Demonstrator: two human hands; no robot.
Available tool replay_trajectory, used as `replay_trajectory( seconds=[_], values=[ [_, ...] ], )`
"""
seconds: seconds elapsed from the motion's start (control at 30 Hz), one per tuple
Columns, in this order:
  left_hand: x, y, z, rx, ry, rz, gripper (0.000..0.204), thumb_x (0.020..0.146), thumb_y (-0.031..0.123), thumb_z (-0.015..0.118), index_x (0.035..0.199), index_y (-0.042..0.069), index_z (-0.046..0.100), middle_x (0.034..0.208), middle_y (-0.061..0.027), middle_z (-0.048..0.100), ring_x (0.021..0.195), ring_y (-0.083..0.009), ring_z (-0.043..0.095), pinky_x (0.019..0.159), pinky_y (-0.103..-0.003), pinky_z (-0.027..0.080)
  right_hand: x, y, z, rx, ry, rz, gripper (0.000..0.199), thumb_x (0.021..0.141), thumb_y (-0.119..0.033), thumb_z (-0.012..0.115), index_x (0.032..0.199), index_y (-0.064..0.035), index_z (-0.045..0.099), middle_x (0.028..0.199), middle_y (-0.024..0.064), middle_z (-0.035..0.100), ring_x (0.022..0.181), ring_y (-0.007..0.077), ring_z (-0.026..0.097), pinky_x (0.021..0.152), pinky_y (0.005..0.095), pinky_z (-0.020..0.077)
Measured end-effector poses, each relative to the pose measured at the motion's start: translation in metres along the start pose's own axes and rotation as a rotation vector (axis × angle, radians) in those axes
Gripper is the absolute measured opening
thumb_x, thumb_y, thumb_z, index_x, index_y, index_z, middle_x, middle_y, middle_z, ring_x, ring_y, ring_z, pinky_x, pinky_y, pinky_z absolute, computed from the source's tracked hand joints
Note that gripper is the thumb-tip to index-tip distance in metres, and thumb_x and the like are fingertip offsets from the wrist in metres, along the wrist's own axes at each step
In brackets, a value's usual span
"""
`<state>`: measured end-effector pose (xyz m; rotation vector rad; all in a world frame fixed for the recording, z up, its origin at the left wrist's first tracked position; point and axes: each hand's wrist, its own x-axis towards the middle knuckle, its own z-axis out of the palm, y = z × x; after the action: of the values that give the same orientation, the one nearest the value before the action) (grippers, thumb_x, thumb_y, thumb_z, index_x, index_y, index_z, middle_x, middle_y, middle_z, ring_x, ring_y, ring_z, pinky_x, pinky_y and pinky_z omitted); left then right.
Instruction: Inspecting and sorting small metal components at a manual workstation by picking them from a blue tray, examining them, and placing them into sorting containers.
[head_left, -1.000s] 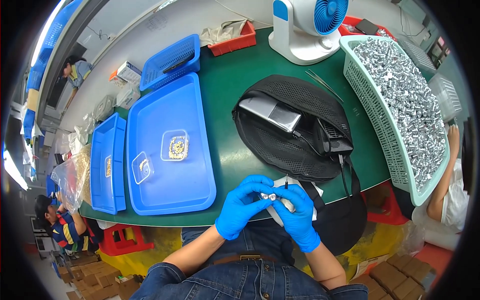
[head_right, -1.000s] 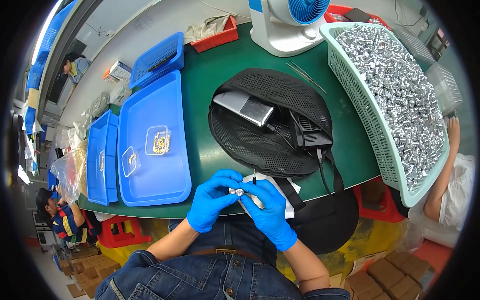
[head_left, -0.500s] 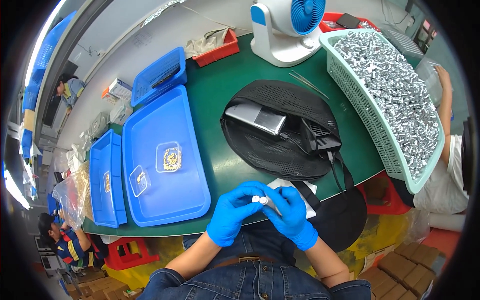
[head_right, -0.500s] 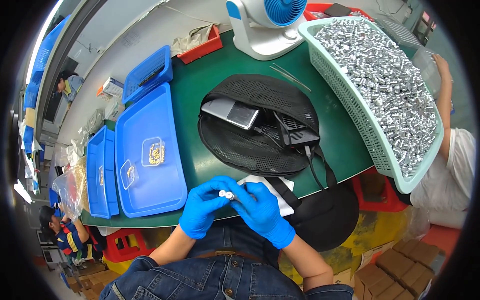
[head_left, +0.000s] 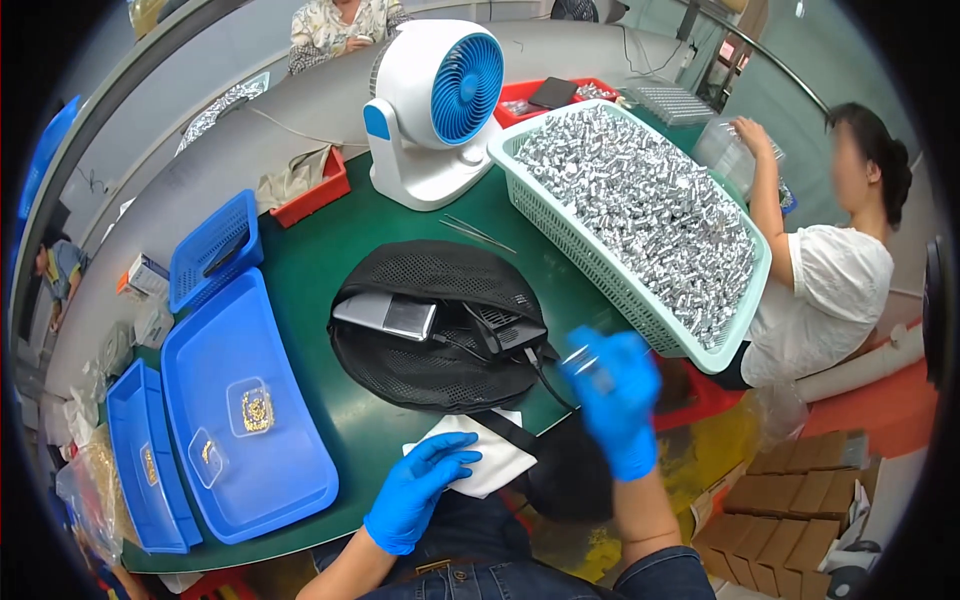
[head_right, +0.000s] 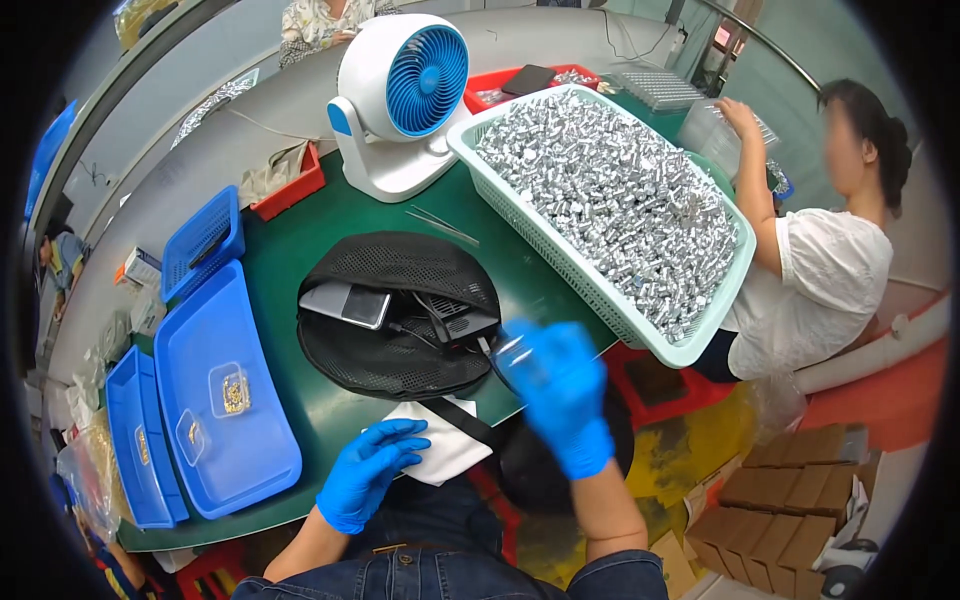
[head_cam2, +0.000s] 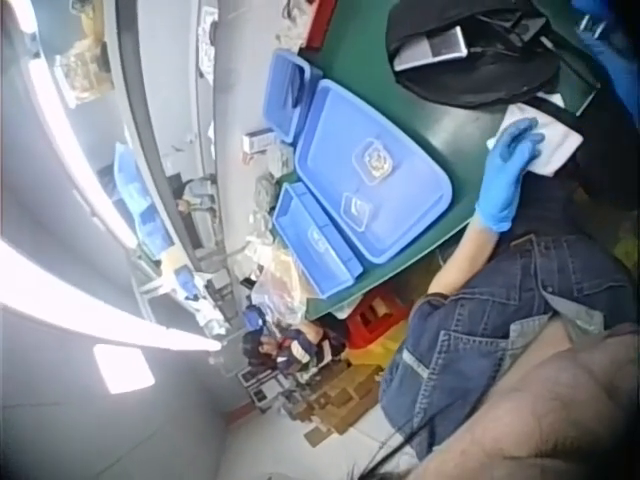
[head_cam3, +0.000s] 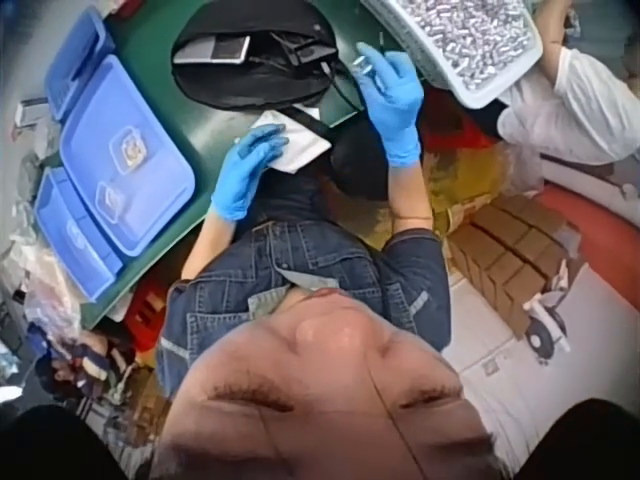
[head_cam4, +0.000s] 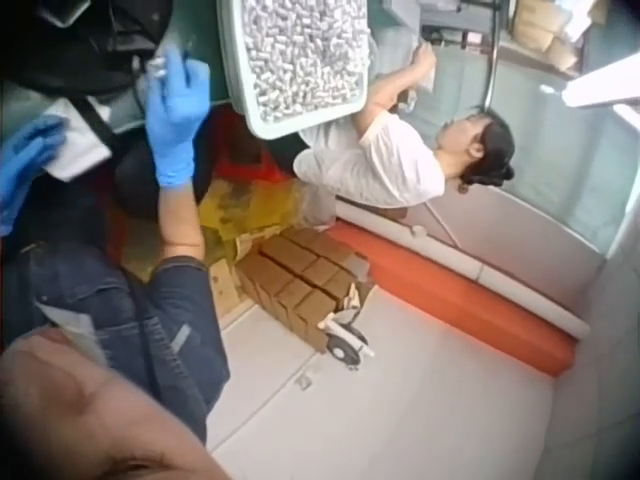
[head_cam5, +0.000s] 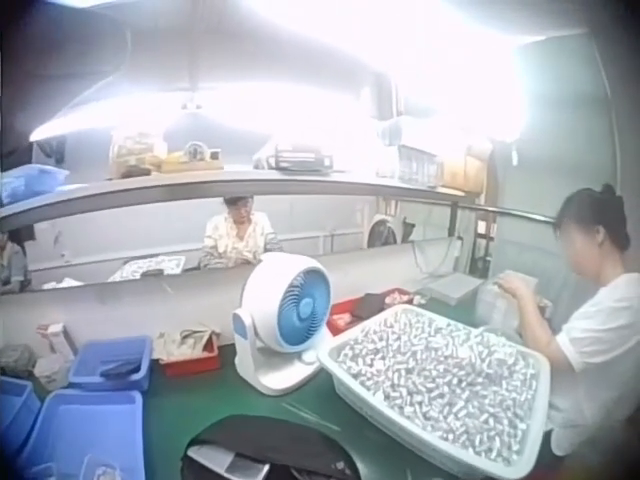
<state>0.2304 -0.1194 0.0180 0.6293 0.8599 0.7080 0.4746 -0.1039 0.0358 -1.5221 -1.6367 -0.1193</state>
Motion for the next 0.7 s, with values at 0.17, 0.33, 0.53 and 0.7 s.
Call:
replay_trajectory(
  seconds=[0.17, 0.33, 0.53, 0.7],
  values=[
    [0.006, -0.009, -0.010, 0.043, -0.053, -0.011, 0.031, 0.087, 0.006, 0.053, 0.116, -0.006, 0.052, 0.117, -0.0141, 0.055, 0.106, -0.0212, 0.056, 0.090, -0.030, 0.045, 0.046, 0.071, -0.067, -0.271, 0.168, 0.137, 0.032, 0.074, -0.009, 0.069, 0.105, -0.0028, 0.062, 0.083, 0.0078, 0.053, 0.068, 0.0222, 0.053, 0.063, 0.0322, 0.0450],
    [0.005, -0.005, -0.011, 0.027, -0.020, -0.022, 0.032, 0.087, 0.006, 0.053, 0.116, -0.006, 0.052, 0.118, -0.0147, 0.055, 0.106, -0.0216, 0.056, 0.090, -0.030, 0.045, 0.077, 0.090, -0.062, -0.262, -0.019, 0.170, 0.030, 0.077, -0.015, 0.066, 0.106, -0.0061, 0.062, 0.084, 0.0088, 0.054, 0.072, 0.0242, 0.057, 0.065, 0.0344, 0.0459],
    [0.004, -0.002, -0.024, 0.066, 0.050, 0.082, 0.030, 0.087, 0.005, 0.053, 0.115, -0.006, 0.053, 0.117, -0.0155, 0.056, 0.105, -0.0214, 0.056, 0.090, -0.031, 0.046, 0.126, 0.098, -0.024, -0.454, -0.146, -0.064, 0.021, 0.080, -0.021, 0.063, 0.096, -0.0083, 0.063, 0.090, 0.0110, 0.056, 0.078, 0.0305, 0.059, 0.067, 0.0390, 0.0479],
    [-0.002, -0.002, -0.026, 0.182, 0.063, 0.127, 0.028, 0.086, 0.005, 0.053, 0.112, -0.005, 0.055, 0.112, -0.0144, 0.059, 0.102, -0.0207, 0.057, 0.089, -0.030, 0.046, 0.142, 0.107, -0.012, -0.615, -0.348, -0.086, 0.019, 0.080, -0.021, 0.063, 0.095, -0.0089, 0.063, 0.091, 0.0111, 0.056, 0.079, 0.0310, 0.059, 0.067, 0.0386, 0.0482]
  ],
)
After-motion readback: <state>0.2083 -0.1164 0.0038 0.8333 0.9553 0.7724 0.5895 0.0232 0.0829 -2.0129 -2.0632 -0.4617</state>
